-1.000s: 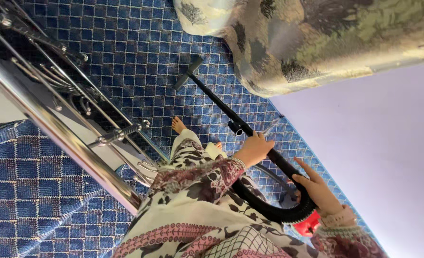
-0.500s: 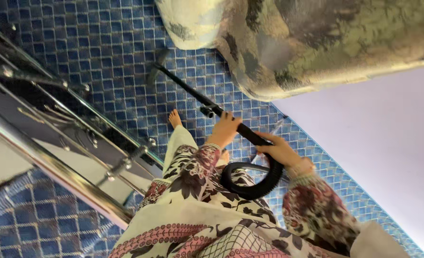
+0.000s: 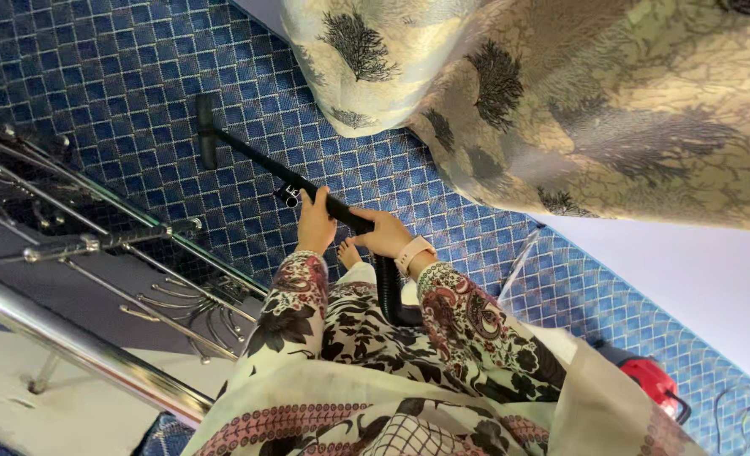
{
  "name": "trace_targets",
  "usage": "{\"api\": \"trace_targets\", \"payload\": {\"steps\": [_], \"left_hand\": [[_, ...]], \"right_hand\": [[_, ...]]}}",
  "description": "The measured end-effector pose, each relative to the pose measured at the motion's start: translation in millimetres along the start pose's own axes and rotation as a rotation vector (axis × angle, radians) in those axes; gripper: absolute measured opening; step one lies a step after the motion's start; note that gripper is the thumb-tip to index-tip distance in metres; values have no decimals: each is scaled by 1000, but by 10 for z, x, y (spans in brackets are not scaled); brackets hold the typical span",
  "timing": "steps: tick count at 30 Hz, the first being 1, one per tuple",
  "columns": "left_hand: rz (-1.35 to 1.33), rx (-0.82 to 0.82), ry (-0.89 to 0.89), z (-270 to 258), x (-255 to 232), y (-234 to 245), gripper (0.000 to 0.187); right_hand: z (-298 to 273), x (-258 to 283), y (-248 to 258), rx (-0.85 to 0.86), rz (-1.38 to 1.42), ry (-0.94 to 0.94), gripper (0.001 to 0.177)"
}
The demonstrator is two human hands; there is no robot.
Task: The person vacuums a patterned blue carpet, moving the vacuum head across the floor and around the base of a metal frame.
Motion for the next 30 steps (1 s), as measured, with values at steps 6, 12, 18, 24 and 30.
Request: {"api": "trace_targets", "payload": {"steps": [6, 12, 18, 24, 30], "left_hand": [[0, 44, -124, -152, -455, -413, 64], [35, 263, -517, -1070, -1582, -1292, 60], [132, 682, -650, -2067, -2147, -1867, 62], [309, 447, -1067, -2656, -2314, -1970, 46], [377, 480, -858, -2192, -1859, -2016, 27]], "right_hand": [[-461, -204, 517, 20, 42, 117, 72], [-2225, -782, 1327, -101, 150, -334, 70], [-3699, -1382, 1385, -210, 428, -480, 72], [-4185, -1584, 974, -216, 395, -510, 76], [-3535, -1566, 808, -131, 485, -381, 74]]}}
Point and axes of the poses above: each hand's wrist, its own z-axis towards the middle knuckle, its own y-axis out of the back of the hand, x = y × z, the point moved 6 cm from there along z, towards the middle knuckle, and after that the axes turned 2 degrees about z, right-handed, at the moved point
